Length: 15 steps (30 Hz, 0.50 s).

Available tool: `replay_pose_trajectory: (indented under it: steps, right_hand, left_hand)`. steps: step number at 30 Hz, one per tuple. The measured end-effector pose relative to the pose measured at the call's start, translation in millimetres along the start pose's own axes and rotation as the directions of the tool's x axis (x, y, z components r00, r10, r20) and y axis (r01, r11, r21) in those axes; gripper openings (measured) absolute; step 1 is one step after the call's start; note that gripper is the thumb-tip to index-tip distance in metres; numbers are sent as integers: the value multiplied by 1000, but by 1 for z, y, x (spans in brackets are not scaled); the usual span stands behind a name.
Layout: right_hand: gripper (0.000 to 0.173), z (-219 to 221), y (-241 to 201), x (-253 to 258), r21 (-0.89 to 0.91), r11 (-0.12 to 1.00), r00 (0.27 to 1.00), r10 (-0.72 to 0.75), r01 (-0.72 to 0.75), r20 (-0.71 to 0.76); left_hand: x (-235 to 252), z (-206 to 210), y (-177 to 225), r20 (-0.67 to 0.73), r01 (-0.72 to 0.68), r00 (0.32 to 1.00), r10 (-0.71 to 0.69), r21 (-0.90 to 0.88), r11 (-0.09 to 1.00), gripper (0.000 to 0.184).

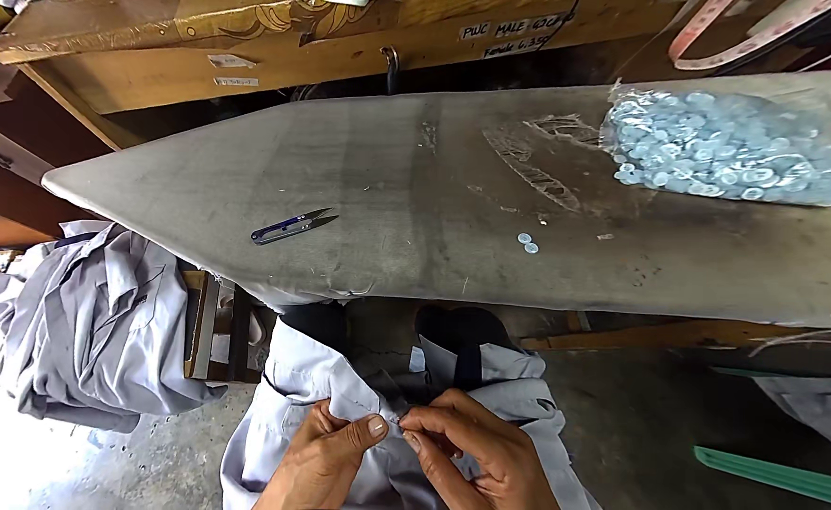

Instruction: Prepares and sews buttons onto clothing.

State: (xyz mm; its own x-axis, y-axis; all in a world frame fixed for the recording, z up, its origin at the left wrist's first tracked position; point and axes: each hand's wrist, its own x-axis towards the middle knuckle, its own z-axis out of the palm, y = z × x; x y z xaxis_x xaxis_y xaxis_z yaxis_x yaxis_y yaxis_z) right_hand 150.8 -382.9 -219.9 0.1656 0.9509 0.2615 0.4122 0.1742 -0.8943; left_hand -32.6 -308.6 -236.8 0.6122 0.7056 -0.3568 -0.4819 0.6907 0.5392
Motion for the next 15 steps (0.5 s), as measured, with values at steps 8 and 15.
replay_pose_trajectory:
  steps: [8, 15]
  right_hand:
    - [13, -2, -6, 2, -34, 999, 1000, 20, -19, 23]
    - [10, 4, -3, 1, 34, 999, 999, 39, -40, 15]
  left_hand:
    - [-1, 1, 1, 0, -21, 1000, 21, 39, 999, 17]
    - [0, 0, -1, 33, -14, 999, 14, 5, 1000, 18]
